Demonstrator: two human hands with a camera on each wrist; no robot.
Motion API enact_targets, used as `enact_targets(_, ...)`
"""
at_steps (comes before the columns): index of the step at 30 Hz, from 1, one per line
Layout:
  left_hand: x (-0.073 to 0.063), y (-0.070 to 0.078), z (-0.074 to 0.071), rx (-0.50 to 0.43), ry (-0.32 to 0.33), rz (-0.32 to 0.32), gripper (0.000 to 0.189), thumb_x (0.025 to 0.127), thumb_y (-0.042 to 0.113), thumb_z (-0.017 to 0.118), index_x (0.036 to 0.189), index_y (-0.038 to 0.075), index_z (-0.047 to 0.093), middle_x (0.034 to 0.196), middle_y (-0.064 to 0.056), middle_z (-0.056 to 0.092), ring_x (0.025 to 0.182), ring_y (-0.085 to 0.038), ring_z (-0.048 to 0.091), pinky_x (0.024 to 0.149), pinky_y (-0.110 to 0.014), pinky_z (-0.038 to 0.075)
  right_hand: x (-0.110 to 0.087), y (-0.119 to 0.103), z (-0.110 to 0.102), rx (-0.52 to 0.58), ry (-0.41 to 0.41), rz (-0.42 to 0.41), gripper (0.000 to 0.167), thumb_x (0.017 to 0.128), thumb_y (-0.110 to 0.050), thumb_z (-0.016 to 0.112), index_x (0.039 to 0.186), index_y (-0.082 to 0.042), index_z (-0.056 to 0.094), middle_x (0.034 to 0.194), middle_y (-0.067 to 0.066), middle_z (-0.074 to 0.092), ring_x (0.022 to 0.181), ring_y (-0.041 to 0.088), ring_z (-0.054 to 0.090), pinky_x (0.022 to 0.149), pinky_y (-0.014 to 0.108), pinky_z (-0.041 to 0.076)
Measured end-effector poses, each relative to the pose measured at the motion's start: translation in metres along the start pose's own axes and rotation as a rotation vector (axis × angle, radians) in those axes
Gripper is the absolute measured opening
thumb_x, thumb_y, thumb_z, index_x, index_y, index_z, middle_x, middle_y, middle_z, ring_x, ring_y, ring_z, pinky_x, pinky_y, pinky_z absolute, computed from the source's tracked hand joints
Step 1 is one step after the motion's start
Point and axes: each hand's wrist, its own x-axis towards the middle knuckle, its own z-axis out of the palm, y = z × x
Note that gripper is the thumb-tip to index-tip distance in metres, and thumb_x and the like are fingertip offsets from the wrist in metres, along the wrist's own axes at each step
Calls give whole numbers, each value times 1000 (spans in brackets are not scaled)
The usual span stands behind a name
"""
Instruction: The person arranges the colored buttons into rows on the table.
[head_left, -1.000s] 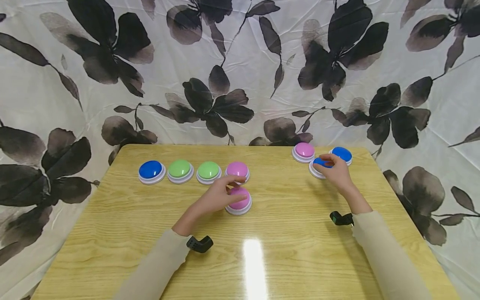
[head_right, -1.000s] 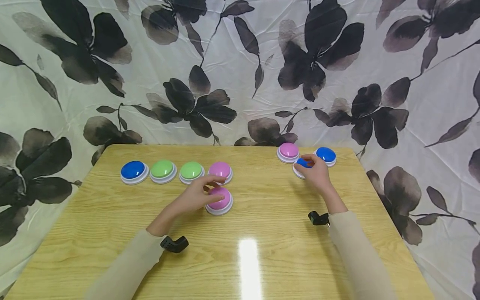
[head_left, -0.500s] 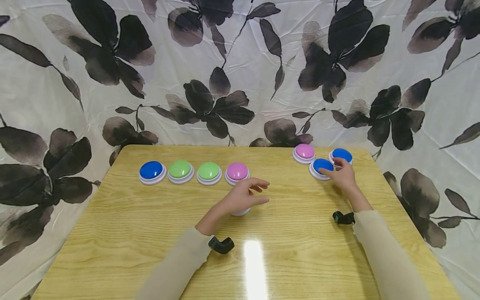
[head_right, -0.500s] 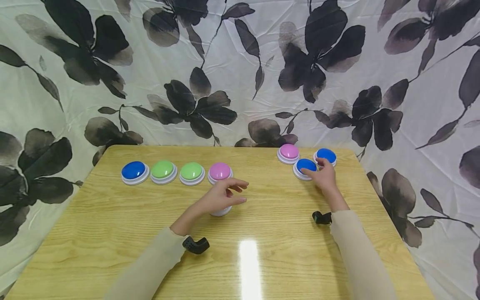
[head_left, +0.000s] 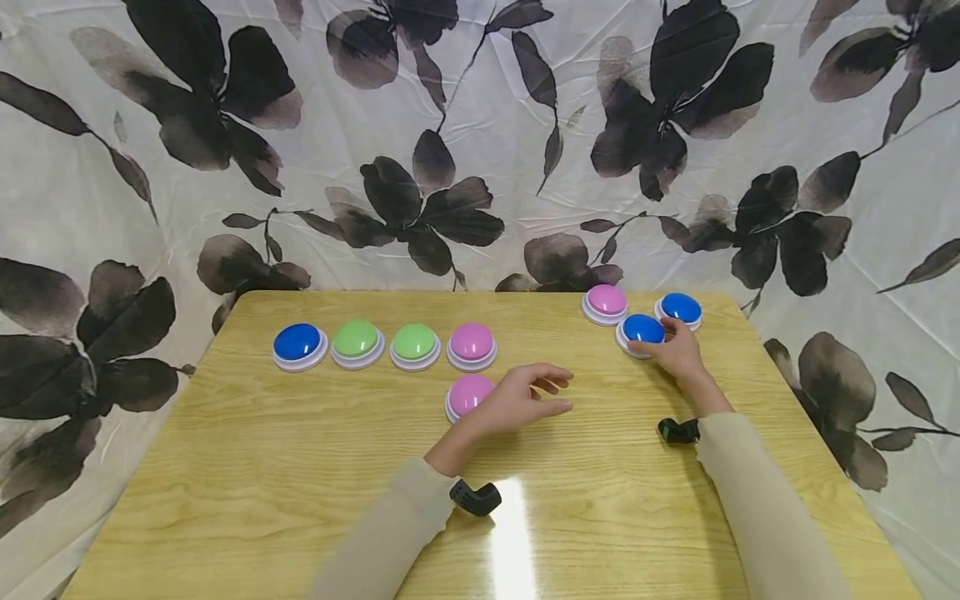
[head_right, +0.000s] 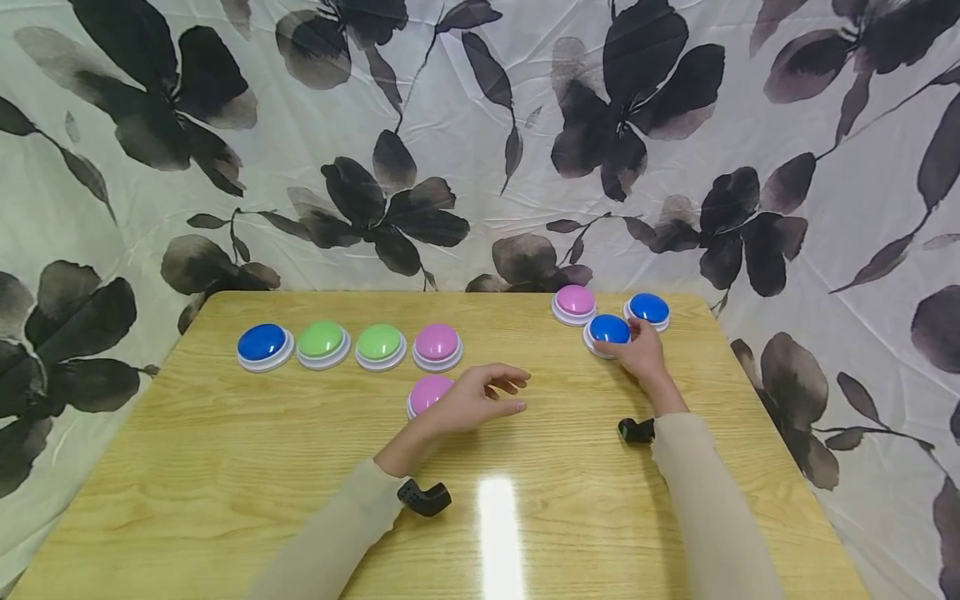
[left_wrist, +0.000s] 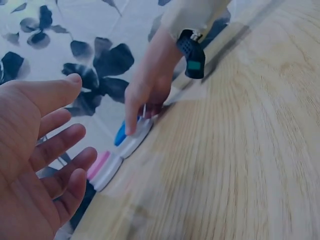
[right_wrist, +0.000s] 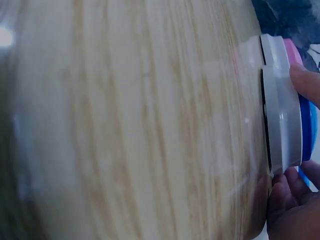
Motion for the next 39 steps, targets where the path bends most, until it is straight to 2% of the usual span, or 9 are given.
enact_targets(4, 10, -2, 10, -15, 3, -9, 42, 90, 20, 72, 128, 8, 61, 121, -14, 63, 107, -30, 60, 83, -27, 49, 3, 1, 0, -36, -13, -18, 104, 77, -34, 84, 150, 6, 20, 148, 29, 31, 133, 43, 33, 109, 52, 30)
enact_targets(9, 22, -6, 21, -25, 7, -34, 43, 90, 19, 72, 128, 3, 61, 118, -16, 64, 99, -16, 61, 83, -24, 50, 6, 1, 0, -71, -19, -20, 105, 76, -36, 84, 149, 8, 22, 146, 33, 32, 132, 45, 34, 108, 54, 30)
enact_targets(12, 28, -9, 24, -39, 9, -49, 42, 90, 18, 72, 127, 2, 61, 117, -15, 64, 95, -11, 60, 82, -23, 50, 6, 0, 1, -82, -10, -15, 105, 76, -37, 84, 148, 9, 23, 144, 33, 33, 130, 45, 36, 107, 55, 31)
enact_targets(22, 41, -15, 26, -52, 16, -91, 42, 90, 18, 72, 127, 1, 61, 114, -14, 65, 92, -11, 60, 79, -21, 51, 1, -4, 2, -100, 12, -31, 101, 74, -38, 85, 145, 8, 30, 137, 31, 41, 122, 43, 42, 105, 54, 35)
enact_targets(29, 47, -16, 30, -30, 63, -108, 41, 89, 18, 73, 126, 3, 62, 111, -10, 65, 91, -10, 61, 79, -21, 51, -20, -14, 4, -126, -26, -106, 93, 76, -39, 84, 141, 7, 36, 134, 30, 43, 118, 43, 44, 102, 55, 37)
enact_targets(39, 51, -19, 37, -35, 149, -104, 48, 88, 19, 75, 131, 6, 59, 119, -7, 62, 95, -16, 62, 78, -22, 52, -60, -36, 7, -95, -101, -197, 91, 75, -39, 84, 142, 4, 39, 138, 25, 42, 123, 43, 41, 100, 57, 39)
